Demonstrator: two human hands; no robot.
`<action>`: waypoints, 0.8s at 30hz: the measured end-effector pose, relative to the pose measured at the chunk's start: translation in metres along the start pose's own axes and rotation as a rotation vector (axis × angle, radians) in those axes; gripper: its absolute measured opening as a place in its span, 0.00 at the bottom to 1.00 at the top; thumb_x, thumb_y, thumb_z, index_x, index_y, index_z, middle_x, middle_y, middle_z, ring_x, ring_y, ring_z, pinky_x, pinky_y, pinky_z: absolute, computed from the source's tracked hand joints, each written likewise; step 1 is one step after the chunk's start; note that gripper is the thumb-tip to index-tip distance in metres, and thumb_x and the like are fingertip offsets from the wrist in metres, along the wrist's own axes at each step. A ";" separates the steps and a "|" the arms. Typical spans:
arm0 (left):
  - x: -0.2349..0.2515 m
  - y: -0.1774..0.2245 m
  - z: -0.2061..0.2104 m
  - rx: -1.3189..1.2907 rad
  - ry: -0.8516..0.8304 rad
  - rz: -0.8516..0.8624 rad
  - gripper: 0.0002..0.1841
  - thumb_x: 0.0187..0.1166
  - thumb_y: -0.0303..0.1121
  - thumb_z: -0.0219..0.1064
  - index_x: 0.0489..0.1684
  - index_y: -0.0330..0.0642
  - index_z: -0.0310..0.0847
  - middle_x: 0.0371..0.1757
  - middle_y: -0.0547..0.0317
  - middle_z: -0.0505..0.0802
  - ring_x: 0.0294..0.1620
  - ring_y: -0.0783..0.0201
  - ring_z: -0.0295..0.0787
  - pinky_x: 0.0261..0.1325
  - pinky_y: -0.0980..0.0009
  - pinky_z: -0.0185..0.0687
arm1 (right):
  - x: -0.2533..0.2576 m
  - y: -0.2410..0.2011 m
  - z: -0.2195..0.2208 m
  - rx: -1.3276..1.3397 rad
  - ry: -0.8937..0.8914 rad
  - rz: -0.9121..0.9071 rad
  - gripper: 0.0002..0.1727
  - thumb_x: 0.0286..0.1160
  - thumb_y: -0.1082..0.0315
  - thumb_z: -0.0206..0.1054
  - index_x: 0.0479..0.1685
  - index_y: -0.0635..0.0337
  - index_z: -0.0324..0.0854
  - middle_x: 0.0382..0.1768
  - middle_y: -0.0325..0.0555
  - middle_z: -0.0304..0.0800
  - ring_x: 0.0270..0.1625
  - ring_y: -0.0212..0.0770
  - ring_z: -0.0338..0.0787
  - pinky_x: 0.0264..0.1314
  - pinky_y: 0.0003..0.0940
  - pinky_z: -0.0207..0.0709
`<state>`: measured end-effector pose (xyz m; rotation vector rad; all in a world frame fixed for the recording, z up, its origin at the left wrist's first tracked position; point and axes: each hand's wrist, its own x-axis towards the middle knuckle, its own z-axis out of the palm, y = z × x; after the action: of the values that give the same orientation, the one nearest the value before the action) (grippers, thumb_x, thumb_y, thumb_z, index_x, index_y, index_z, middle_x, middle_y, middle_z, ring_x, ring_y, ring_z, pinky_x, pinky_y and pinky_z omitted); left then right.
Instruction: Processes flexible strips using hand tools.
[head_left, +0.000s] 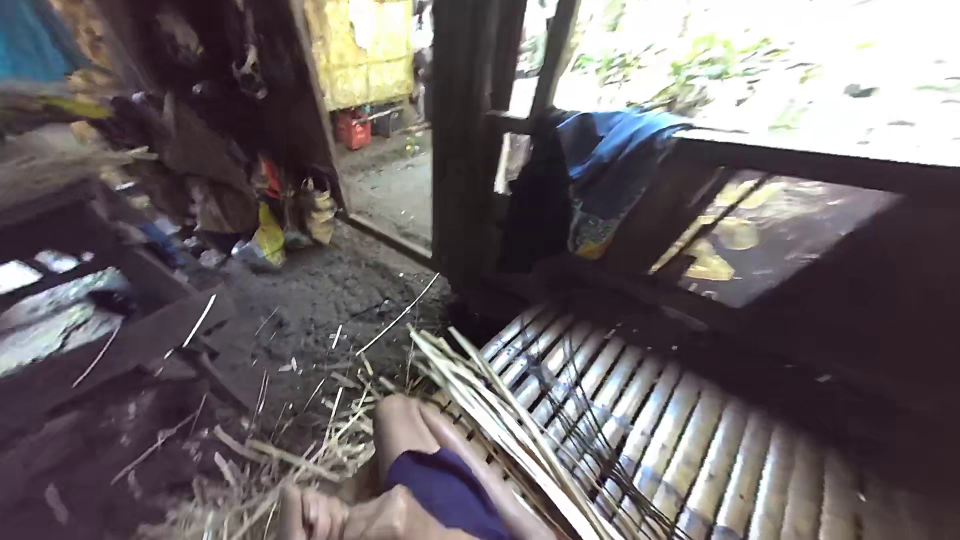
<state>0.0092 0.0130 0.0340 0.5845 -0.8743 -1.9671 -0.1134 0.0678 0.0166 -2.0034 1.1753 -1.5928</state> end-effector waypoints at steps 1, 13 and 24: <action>0.002 0.002 0.000 -0.013 0.074 0.013 0.31 0.93 0.55 0.36 0.17 0.59 0.77 0.11 0.79 0.79 0.12 0.82 0.75 0.21 0.84 0.76 | -0.005 0.001 0.003 -0.064 0.030 -0.089 0.17 0.72 0.58 0.76 0.25 0.65 0.88 0.24 0.49 0.91 0.29 0.40 0.91 0.34 0.32 0.84; -0.013 0.007 -0.037 -0.171 0.233 -0.131 0.22 0.94 0.56 0.36 0.39 0.57 0.70 0.15 0.77 0.74 0.11 0.81 0.68 0.18 0.86 0.68 | -0.035 -0.005 -0.009 -0.325 0.036 -0.204 0.06 0.82 0.64 0.66 0.39 0.55 0.85 0.32 0.43 0.87 0.39 0.37 0.88 0.48 0.26 0.82; -0.025 0.001 -0.037 -0.146 0.299 -0.037 0.17 0.95 0.46 0.44 0.37 0.52 0.73 0.10 0.75 0.64 0.05 0.81 0.56 0.10 0.87 0.58 | -0.016 0.009 0.031 0.107 -0.234 0.158 0.27 0.81 0.48 0.67 0.30 0.67 0.86 0.26 0.43 0.89 0.32 0.18 0.84 0.39 0.13 0.77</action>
<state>0.0474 0.0212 0.0128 0.7880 -0.5340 -1.8944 -0.0891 0.0673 -0.0098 -1.9155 1.1048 -1.2789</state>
